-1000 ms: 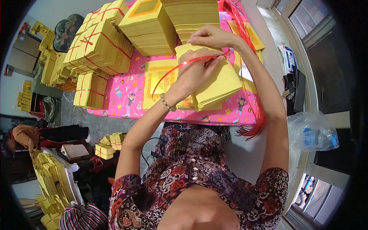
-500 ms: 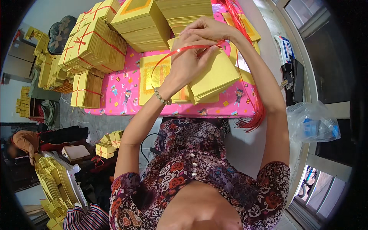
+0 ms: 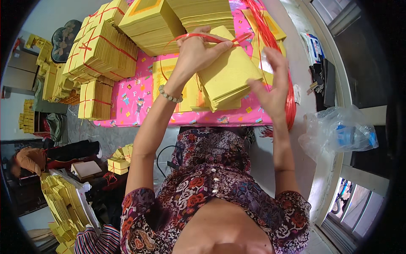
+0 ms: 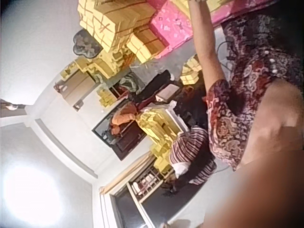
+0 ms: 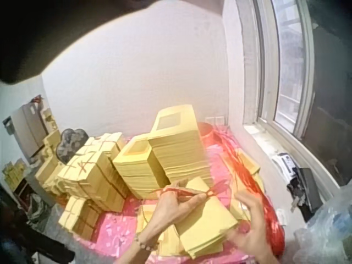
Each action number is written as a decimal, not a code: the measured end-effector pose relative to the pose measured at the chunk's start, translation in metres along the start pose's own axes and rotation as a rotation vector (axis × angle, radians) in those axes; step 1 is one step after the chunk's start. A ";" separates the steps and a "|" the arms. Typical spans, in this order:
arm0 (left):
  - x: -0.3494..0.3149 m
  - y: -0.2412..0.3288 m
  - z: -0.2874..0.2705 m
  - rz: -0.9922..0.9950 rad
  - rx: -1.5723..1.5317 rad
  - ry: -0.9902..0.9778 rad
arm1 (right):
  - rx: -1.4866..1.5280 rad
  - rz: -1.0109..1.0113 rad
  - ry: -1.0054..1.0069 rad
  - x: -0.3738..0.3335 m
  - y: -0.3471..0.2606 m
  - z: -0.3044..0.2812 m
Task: Packaging and tying stacks of yellow joss paper with red ribbons.
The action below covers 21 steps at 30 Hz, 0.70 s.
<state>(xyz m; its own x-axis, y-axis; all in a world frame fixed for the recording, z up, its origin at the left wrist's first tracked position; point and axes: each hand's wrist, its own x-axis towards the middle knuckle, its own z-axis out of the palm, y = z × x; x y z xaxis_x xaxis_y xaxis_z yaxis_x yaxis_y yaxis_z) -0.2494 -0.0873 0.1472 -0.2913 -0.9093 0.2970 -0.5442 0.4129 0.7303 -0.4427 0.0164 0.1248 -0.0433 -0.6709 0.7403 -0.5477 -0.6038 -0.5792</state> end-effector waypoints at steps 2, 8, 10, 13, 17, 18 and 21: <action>0.000 0.003 -0.004 -0.019 0.048 -0.024 | -0.002 0.012 -0.028 -0.021 -0.004 0.011; 0.002 0.004 -0.005 -0.043 0.041 -0.072 | 0.006 0.114 -0.085 -0.043 -0.001 0.030; 0.003 0.008 -0.006 -0.111 0.006 -0.139 | -0.005 0.120 -0.079 -0.044 0.000 0.031; 0.002 0.010 -0.005 -0.119 -0.004 -0.113 | 0.039 0.133 -0.065 -0.043 0.003 0.033; 0.002 0.010 -0.005 -0.074 0.058 -0.107 | 0.048 0.129 -0.058 -0.043 0.004 0.034; 0.002 0.010 -0.005 -0.084 0.041 -0.107 | 0.051 0.132 -0.056 -0.043 0.004 0.034; 0.001 0.012 -0.006 -0.091 0.036 -0.106 | 0.053 0.125 -0.040 -0.046 0.006 0.036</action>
<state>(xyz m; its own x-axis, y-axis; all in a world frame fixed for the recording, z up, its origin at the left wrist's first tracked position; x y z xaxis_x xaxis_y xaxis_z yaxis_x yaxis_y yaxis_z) -0.2518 -0.0839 0.1601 -0.3193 -0.9336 0.1626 -0.5999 0.3320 0.7280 -0.4136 0.0278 0.0751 -0.0746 -0.7581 0.6479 -0.4949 -0.5359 -0.6840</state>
